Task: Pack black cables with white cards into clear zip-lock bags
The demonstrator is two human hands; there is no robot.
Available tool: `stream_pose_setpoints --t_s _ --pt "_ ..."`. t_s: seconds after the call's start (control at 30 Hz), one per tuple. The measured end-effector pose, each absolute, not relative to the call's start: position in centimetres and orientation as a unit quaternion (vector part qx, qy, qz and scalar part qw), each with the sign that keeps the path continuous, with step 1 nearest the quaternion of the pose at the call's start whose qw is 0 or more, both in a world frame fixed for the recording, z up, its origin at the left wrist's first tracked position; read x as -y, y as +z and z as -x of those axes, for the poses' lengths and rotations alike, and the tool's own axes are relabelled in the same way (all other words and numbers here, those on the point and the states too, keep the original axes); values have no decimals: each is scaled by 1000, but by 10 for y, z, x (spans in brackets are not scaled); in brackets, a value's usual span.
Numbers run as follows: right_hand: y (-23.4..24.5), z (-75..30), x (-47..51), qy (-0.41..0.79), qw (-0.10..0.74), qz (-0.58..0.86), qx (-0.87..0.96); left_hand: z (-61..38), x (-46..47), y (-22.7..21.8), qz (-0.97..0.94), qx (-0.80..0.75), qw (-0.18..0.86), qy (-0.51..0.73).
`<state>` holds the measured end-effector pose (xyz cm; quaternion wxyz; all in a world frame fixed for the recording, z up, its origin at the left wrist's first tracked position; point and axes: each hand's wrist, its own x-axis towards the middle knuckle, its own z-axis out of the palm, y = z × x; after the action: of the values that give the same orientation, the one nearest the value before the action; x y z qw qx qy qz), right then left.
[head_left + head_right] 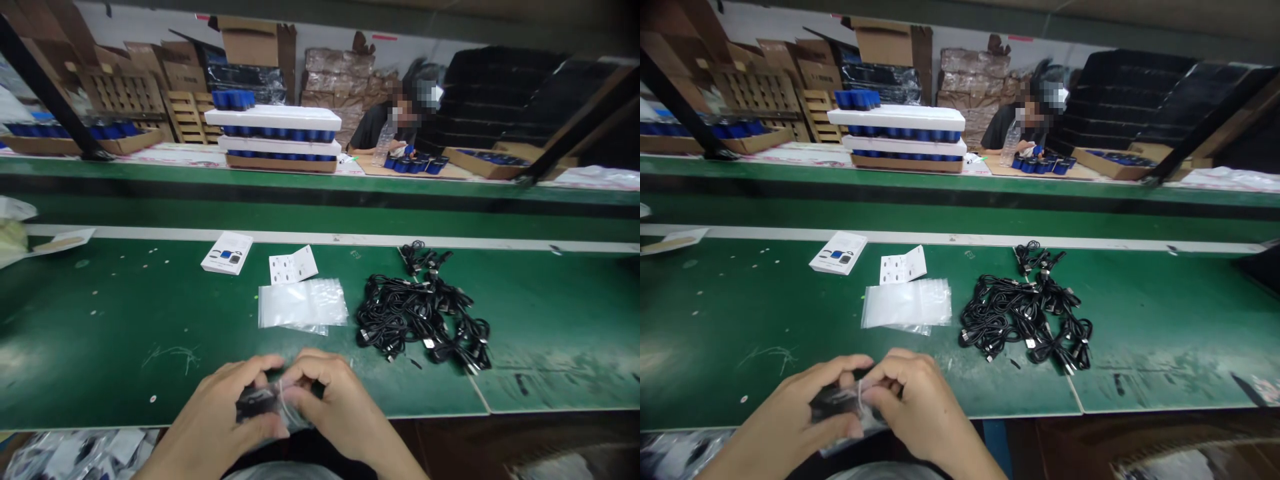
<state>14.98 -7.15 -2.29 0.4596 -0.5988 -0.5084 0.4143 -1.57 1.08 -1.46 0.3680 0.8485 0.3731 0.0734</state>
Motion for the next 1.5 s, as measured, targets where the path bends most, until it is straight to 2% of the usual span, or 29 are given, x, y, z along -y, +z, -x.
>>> stream_pose_setpoints --t_s 0.13,0.3,0.4,0.6,0.87,1.2,1.5 --pt "-24 -148 74 447 520 597 416 12 -9 -18 -821 -385 408 101" --pt "-26 -150 81 422 479 621 455 10 -4 -31 -728 -419 514 173" --pt "-26 -150 79 393 492 630 454 8 -5 -31 -707 -412 542 194" --pt "-26 -149 73 384 515 629 438 14 -8 -26 -721 -386 536 210" --pt "-26 -152 74 372 518 623 452 19 -9 -33 -605 -441 607 266" --pt "-26 -150 76 340 503 630 485 21 -4 -31 -627 -444 568 297" --pt "-28 -150 75 322 514 619 499 11 2 -26 -610 -440 588 296"
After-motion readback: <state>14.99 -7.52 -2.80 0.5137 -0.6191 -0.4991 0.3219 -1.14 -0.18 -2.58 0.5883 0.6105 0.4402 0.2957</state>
